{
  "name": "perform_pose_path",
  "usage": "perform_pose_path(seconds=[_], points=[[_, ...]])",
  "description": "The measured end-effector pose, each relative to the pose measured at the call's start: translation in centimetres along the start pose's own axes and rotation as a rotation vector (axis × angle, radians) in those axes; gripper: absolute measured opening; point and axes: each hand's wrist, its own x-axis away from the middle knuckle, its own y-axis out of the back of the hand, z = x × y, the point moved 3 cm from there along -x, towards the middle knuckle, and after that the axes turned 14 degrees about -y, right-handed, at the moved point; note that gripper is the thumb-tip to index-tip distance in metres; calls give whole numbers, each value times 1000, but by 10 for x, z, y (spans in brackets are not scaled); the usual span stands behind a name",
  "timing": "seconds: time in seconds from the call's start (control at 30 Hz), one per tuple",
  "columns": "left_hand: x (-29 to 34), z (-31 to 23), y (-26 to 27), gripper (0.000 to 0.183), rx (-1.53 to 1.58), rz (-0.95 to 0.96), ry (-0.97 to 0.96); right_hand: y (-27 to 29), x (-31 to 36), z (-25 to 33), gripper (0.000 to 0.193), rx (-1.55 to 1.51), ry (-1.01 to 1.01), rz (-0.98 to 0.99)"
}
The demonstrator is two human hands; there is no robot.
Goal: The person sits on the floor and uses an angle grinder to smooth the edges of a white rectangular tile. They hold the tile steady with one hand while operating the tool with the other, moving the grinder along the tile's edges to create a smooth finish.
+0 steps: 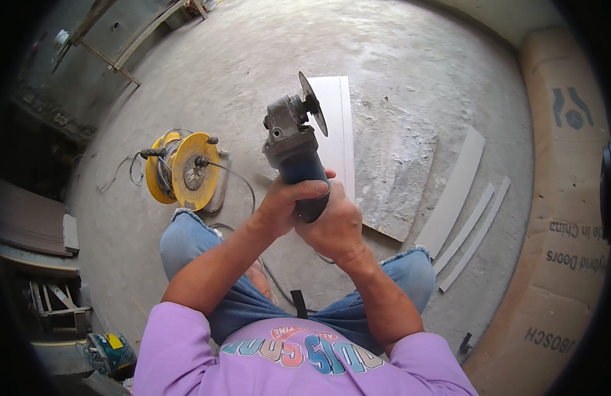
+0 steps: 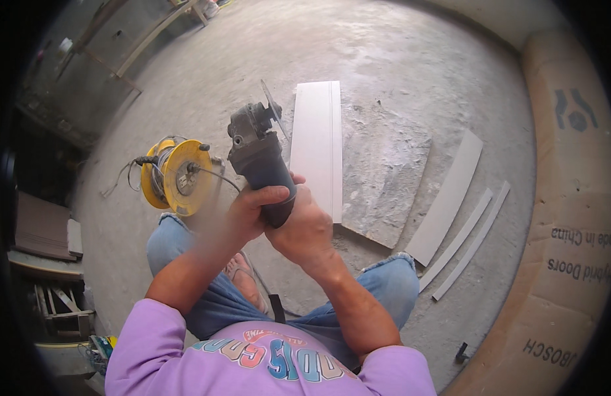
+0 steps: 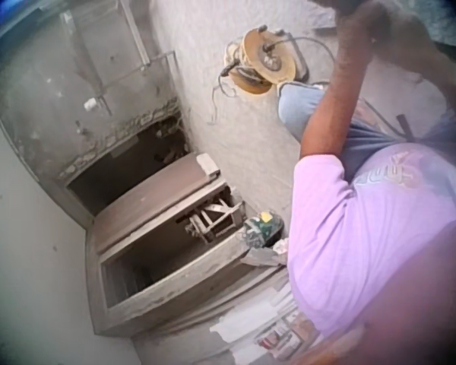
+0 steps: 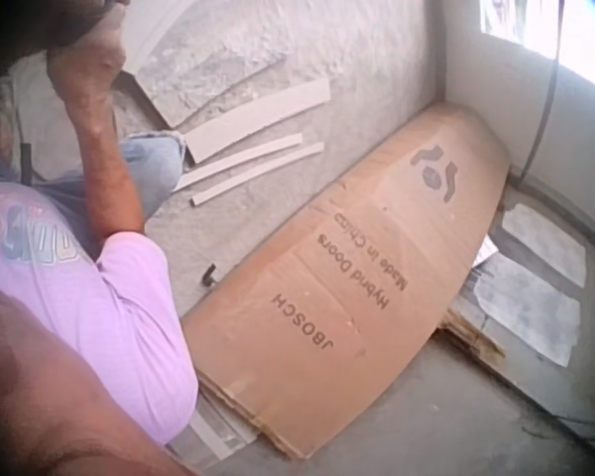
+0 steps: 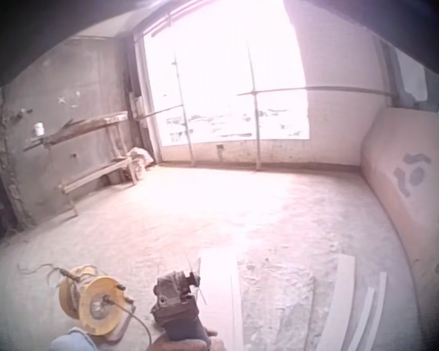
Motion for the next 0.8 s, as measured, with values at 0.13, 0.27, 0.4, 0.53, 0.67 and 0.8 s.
perform_pose_path(seconds=[0.13, 0.27, 0.4, 0.53, 0.67, 0.8], points=[[1, 6, 7, 46, 52, 49, -45, 0, 1, 0, 50, 16, 62, -10], [2, 8, 9, 48, 112, 133, -111, 2, 1, 2, 47, 93, 140, -54], [-1, 11, 8, 48, 117, 96, -141, 6, -6, 0, 46, 74, 154, -12], [-5, 16, 1, 50, 140, 86, -126, 13, -12, -5, 48, 77, 161, 1], [0, 17, -4, 51, 138, 46, -134, 18, -13, -6, 51, 111, 161, 29], [9, 15, -6, 51, 106, -18, -151, 21, -12, -3, 51, 67, 162, 85]])
